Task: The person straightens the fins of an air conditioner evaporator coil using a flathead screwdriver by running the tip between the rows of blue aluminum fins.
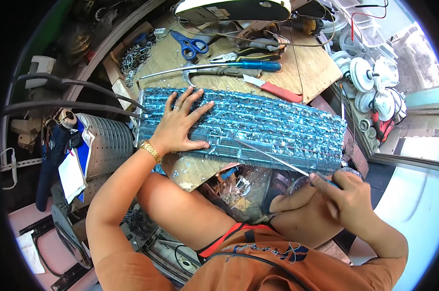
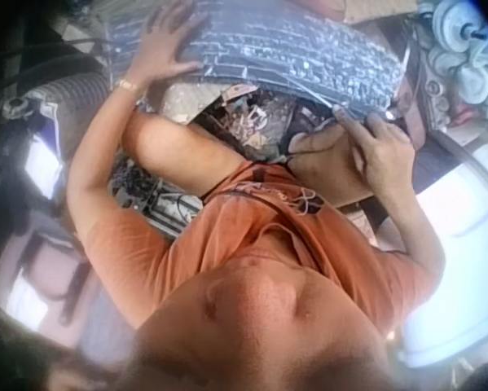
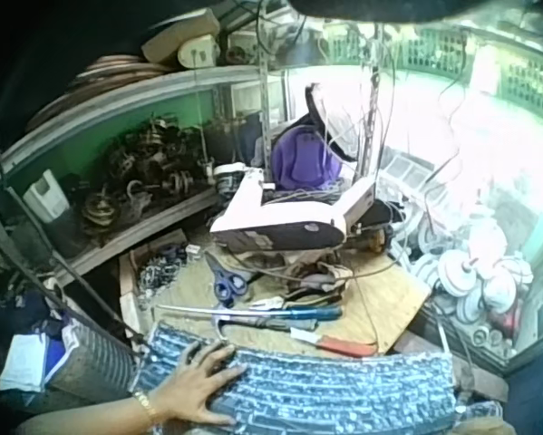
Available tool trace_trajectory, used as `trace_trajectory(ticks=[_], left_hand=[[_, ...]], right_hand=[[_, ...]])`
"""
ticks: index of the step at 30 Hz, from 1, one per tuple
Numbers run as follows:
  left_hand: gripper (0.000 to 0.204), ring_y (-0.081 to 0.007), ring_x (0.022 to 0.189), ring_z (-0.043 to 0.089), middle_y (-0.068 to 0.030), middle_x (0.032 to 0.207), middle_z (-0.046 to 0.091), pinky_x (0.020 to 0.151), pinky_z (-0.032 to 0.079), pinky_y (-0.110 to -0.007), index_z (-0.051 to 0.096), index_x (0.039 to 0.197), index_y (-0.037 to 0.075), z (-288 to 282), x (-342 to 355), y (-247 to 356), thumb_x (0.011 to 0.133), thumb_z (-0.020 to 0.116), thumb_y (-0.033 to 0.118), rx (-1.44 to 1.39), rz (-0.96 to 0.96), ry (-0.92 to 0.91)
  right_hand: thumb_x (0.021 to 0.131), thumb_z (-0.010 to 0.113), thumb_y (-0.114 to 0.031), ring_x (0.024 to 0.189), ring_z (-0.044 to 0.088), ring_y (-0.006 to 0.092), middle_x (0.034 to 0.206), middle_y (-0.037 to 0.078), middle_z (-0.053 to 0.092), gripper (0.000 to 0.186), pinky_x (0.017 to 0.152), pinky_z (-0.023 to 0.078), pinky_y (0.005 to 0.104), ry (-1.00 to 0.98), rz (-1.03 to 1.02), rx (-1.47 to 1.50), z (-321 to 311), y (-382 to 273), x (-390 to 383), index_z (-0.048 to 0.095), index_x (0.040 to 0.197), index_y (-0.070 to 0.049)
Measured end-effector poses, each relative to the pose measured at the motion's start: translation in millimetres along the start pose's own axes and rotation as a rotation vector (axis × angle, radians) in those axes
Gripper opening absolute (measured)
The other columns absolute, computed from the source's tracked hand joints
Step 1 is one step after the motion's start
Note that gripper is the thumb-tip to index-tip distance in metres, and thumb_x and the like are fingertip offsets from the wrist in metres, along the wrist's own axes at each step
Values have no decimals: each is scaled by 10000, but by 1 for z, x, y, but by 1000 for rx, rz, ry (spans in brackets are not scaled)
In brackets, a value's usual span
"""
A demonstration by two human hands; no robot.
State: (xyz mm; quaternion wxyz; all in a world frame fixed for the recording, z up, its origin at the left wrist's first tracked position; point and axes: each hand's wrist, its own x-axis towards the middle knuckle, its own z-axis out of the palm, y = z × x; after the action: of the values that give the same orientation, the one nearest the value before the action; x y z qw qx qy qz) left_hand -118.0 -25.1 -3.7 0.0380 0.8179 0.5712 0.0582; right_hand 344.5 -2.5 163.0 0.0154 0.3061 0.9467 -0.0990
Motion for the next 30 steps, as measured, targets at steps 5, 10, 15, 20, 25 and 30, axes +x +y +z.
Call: trace_trajectory(ticks=[5,10,15,20,25,30], left_hand=[[1102,-394,1640,229,-147,1735,329,1292,113,-641,455,1659,269,1,4,4,757,694,855,-7,18,0],[1106,-388,1640,231,-137,1735,328,1296,110,-639,452,1661,269,0,-5,-3,754,707,848,2,15,18],[1122,-379,1647,221,-124,1734,338,1306,115,-618,453,1660,272,-4,5,-4,737,717,854,11,28,20],[1119,-379,1646,223,-126,1735,335,1305,115,-621,456,1658,273,-1,1,-2,735,721,847,17,15,12],[1109,-377,1647,222,-126,1741,327,1302,114,-627,463,1655,275,-1,2,3,739,718,845,8,12,-9],[1123,-381,1643,230,-130,1740,328,1302,114,-627,461,1657,274,-1,0,0,737,694,876,-11,22,-5]], right_hand=[[734,790,-92,700,612,243,847,44,581,650,592,444,436,0,84,-54,7,-32,-8,757,1366,-241],[872,799,-134,697,622,289,845,79,607,517,605,454,448,-12,133,110,3,-14,-4,753,1379,-226],[875,797,-174,659,621,281,787,73,563,470,610,510,419,64,240,207,-8,6,-32,781,1340,-240],[857,801,-179,646,597,276,777,57,550,480,600,494,420,69,187,229,0,8,-32,789,1333,-241],[876,791,-217,625,602,290,785,41,574,474,598,505,425,-63,159,-10,7,-2,-13,780,1345,-283],[896,790,-226,654,639,282,802,52,600,459,587,516,405,-73,277,228,7,13,-8,775,1351,-284]])
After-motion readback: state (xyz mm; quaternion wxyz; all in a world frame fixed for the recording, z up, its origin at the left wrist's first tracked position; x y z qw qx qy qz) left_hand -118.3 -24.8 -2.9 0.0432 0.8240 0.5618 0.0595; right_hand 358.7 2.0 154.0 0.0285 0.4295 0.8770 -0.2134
